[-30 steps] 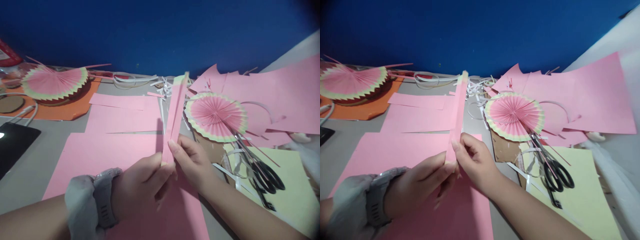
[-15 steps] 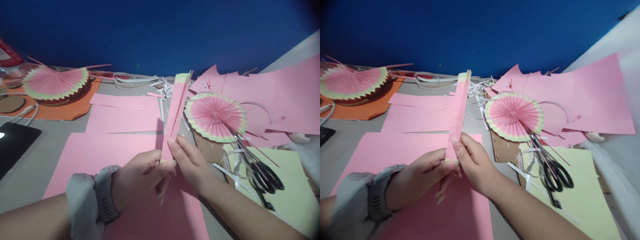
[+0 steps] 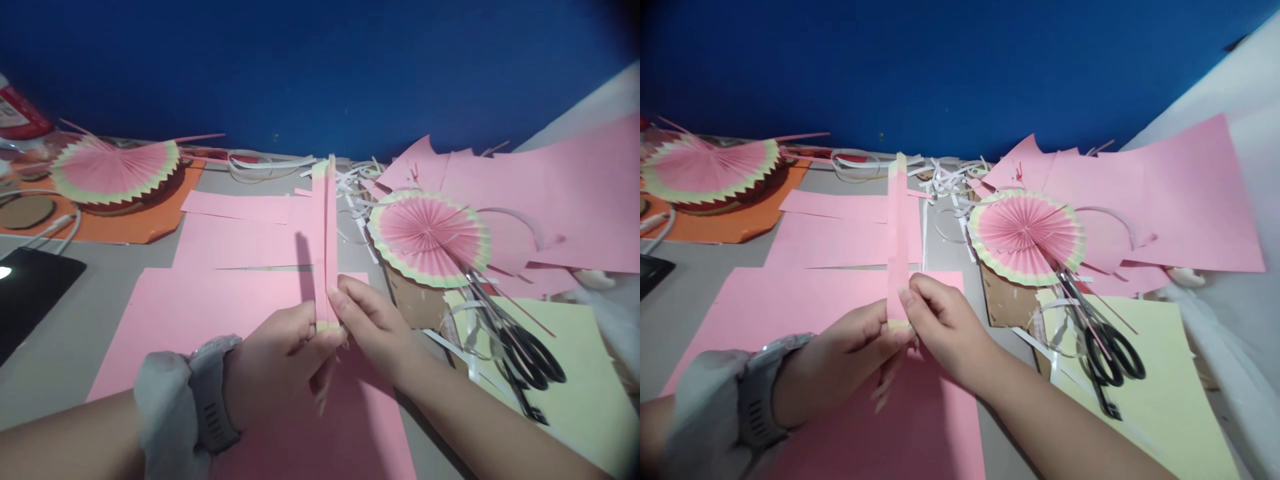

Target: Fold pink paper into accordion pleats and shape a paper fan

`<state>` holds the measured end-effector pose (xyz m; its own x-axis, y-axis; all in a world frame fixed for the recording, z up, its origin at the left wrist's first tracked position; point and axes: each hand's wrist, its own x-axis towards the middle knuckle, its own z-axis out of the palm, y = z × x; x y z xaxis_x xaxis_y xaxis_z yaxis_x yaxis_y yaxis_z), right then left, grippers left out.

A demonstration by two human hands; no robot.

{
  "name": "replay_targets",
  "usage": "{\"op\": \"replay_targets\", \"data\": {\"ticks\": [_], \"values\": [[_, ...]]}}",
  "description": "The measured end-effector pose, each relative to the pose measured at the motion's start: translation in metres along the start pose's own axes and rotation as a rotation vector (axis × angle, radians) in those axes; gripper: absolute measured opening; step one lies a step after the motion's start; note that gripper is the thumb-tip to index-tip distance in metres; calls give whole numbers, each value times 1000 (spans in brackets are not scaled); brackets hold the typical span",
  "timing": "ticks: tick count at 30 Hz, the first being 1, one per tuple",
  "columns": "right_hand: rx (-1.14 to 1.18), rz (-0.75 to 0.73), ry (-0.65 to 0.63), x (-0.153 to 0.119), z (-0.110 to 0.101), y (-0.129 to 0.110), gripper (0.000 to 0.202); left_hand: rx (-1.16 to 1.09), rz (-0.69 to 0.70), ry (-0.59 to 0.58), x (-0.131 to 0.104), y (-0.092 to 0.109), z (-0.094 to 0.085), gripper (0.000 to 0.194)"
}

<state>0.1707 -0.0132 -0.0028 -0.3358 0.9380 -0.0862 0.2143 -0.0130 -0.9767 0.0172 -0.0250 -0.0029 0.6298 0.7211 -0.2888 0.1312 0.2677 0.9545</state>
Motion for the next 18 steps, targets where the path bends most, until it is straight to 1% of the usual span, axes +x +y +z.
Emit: {"op": "replay_targets", "data": {"ticks": [2,4,7,10,15,18], "values": [[5,2,-6,0,0,1,37,11,0,-3,0,-1,-1,41],[65,14,-27,0,0,1,36,-19,-17,-1,0,-2,0,39],[154,67,-50,1,0,0,34,-53,-40,20,0,-1,1,33],[211,96,-45,1,0,-2,34,-43,-33,24,0,2,3,31],[222,52,-74,0,1,-2,32,22,-4,13,-2,2,2,38],[177,9,-43,-1,1,-1,31,20,0,16,-2,0,1,31]]}}
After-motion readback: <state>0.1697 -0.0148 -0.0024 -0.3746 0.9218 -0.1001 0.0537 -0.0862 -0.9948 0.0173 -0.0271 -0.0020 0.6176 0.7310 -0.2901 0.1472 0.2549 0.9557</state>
